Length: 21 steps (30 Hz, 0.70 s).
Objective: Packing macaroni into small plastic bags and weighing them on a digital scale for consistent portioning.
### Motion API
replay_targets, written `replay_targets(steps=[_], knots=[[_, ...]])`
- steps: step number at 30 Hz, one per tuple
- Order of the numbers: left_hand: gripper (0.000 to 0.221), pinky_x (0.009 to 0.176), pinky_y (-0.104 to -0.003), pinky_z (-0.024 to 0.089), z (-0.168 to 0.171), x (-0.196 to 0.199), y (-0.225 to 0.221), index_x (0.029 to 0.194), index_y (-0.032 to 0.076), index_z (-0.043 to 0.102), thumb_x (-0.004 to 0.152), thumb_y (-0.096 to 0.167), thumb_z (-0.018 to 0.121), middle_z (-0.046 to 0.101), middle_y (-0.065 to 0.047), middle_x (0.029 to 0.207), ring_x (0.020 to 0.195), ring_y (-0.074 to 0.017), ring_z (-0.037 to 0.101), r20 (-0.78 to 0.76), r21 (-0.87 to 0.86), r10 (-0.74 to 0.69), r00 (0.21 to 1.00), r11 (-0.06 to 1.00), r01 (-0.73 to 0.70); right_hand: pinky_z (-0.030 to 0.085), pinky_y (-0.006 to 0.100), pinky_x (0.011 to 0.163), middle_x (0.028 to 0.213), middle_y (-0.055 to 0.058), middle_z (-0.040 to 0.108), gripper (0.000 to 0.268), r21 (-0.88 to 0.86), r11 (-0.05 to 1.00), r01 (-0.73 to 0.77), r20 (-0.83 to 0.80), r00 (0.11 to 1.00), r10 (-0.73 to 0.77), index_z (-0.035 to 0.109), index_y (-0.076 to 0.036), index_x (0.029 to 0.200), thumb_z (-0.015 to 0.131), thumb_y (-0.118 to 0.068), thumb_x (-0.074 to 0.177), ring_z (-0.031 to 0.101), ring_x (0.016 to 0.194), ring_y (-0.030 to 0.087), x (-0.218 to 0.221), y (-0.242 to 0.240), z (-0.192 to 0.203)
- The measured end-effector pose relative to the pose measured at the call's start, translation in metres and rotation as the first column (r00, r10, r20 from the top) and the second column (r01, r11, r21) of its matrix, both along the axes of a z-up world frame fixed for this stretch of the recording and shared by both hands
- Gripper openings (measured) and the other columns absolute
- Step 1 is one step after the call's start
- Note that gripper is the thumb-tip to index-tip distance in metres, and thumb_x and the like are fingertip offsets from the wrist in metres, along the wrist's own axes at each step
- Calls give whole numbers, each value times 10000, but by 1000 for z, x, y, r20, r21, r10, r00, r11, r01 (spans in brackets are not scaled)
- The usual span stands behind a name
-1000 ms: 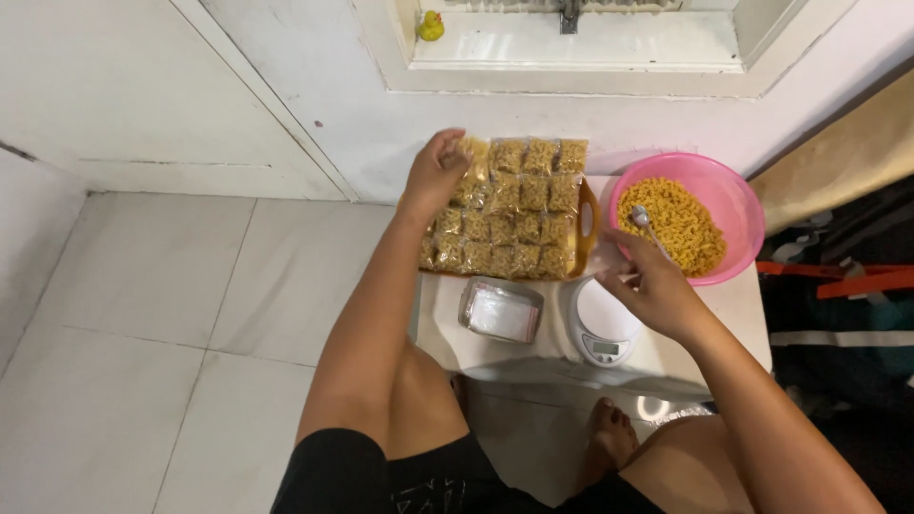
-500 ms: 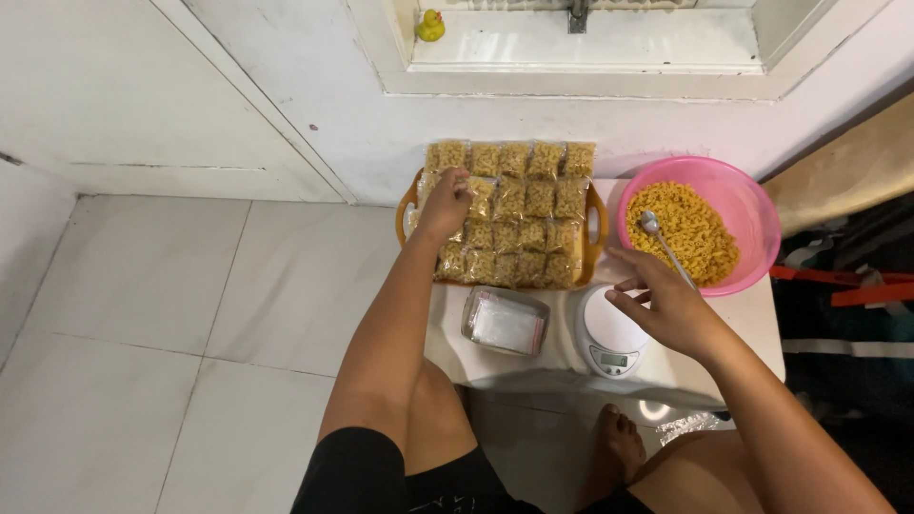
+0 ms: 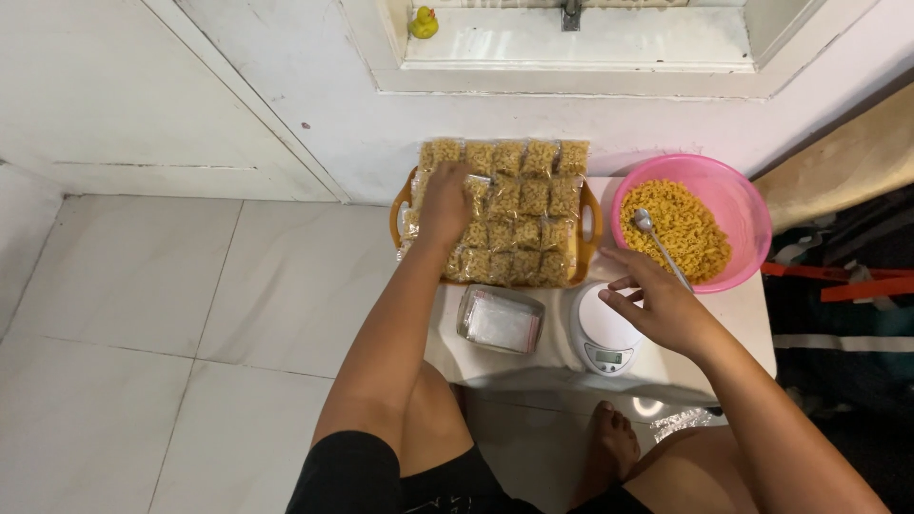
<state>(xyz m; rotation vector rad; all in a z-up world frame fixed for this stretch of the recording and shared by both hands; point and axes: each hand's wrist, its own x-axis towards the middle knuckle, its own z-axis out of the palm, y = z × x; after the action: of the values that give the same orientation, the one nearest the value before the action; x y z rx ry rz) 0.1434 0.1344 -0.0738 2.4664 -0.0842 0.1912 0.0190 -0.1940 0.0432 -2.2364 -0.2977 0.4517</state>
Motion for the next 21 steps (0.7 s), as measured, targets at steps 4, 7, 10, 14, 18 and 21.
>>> replay_targets(steps=[4, 7, 10, 14, 18, 21], knots=[[424, 978, -518, 530, 20, -9, -16, 1344, 128, 661, 930, 59, 601, 567, -111, 1376, 1206, -404, 596, 25, 154, -243, 970, 960, 236, 589, 522, 920, 1454, 265, 520, 592, 0, 1000, -12, 14, 1000, 12, 505, -58, 1476, 683, -144, 918, 685, 1134, 455, 0, 0, 1], [495, 955, -518, 532, 3, -7, -22, 1432, 167, 599, 941, 124, 634, 538, -31, 1503, 1195, -340, 572, -67, 347, -359, 931, 867, 359, 591, 519, 914, 1452, 272, 514, 595, 12, 1000, -16, 28, 999, 15, 502, -51, 1474, 685, -148, 916, 687, 1126, 453, 0, -1, -1], [340, 900, -472, 523, -15, -2, -21, 1324, 153, 678, 993, 134, 604, 648, 2, 1370, 1096, -309, 590, -58, 462, -358, 932, 818, 343, 595, 513, 909, 1442, 270, 521, 590, 17, 1000, -12, 28, 1000, 12, 507, -48, 1467, 687, -150, 915, 694, 1117, 446, 0, -3, -2], [254, 833, -454, 530, -30, 6, -15, 1194, 210, 697, 944, 196, 656, 690, 63, 1225, 1008, -284, 618, -26, 577, -344, 938, 761, 296, 597, 515, 898, 1437, 262, 530, 576, 14, 1000, -14, 51, 999, 13, 519, -35, 1451, 693, -139, 912, 698, 1109, 445, 0, -6, -7], [178, 800, -438, 536, -61, 18, -9, 1075, 213, 716, 906, 263, 694, 724, 62, 1077, 935, -266, 661, -10, 632, -355, 935, 722, 281, 597, 514, 891, 1437, 256, 535, 572, 18, 1000, -5, 66, 998, 4, 523, -26, 1443, 697, -137, 909, 699, 1100, 446, 0, -9, -11], [240, 766, -433, 564, -75, 25, -10, 1055, 172, 716, 843, 265, 779, 714, 19, 1037, 912, -271, 680, 38, 618, -364, 931, 741, 264, 597, 507, 890, 1440, 246, 537, 578, 20, 1000, -1, 68, 998, 0, 524, -35, 1448, 698, -127, 904, 702, 1100, 433, 0, -9, -11]])
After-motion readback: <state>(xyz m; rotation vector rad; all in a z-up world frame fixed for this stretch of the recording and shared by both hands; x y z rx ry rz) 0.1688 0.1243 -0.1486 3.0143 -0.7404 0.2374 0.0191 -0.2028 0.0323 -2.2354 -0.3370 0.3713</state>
